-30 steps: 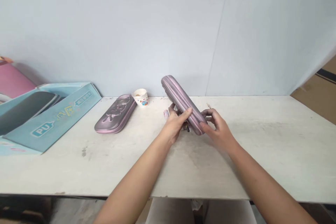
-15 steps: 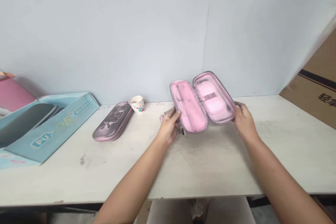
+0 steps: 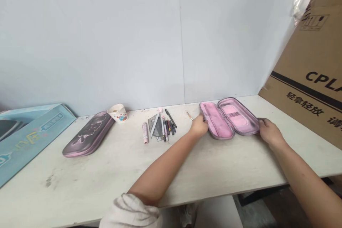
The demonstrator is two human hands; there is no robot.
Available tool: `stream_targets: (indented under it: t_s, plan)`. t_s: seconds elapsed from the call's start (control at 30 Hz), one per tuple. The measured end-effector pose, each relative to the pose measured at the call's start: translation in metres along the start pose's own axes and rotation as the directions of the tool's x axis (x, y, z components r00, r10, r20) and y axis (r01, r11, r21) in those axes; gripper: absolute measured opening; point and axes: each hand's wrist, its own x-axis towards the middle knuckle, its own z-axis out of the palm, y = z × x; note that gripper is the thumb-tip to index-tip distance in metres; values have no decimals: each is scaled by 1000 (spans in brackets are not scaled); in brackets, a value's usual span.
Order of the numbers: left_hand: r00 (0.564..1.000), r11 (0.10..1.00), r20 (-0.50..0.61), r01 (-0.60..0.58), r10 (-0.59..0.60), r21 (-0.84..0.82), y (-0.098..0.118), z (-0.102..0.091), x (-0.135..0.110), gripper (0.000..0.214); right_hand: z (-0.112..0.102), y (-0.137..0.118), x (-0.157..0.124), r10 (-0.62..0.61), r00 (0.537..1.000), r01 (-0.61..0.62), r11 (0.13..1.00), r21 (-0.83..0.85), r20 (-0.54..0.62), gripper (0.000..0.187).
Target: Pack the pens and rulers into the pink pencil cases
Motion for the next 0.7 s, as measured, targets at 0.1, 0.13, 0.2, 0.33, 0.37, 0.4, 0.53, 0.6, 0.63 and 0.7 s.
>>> stream_targets:
  t_s: [0.1,0.13,0.2,0.33,0.37,0.4,0.53,0.6,0.63,0.7]
  plan:
    - [992,908,9,-118,125,402,6,5,8,59,-2,-14,4,-155,988,157,976,-148,24,41]
    - [989,862,38,-146,146,485,8,8,9,60,0,-22,3,-239,971,240,955,-173,29,41]
    - [982,779,127,-188,140,598,11,16,10,64,7,-40,-3,-397,915,404,896,-181,78,42]
    - [958,687,285,-226,29,691,8,29,12,65,28,-66,-18,-386,860,479,836,-267,334,55]
    - [952,675,305,-234,14,700,7,30,14,63,32,-70,-20,-349,852,475,829,-295,391,55]
    - [947,665,320,-245,10,705,5,30,16,61,35,-72,-22,-315,846,468,824,-319,429,54]
    - [942,645,331,-284,52,709,-2,26,26,58,43,-81,-24,-230,864,421,819,-391,448,50]
    - [949,647,300,-289,96,706,-5,25,31,55,45,-87,-25,-221,873,410,815,-410,435,49]
    - [948,651,293,-301,124,697,-6,24,32,53,46,-89,-26,-227,876,412,812,-414,426,48]
    - [936,674,294,-344,192,654,-7,19,31,47,48,-90,-28,-256,876,427,807,-409,409,47]
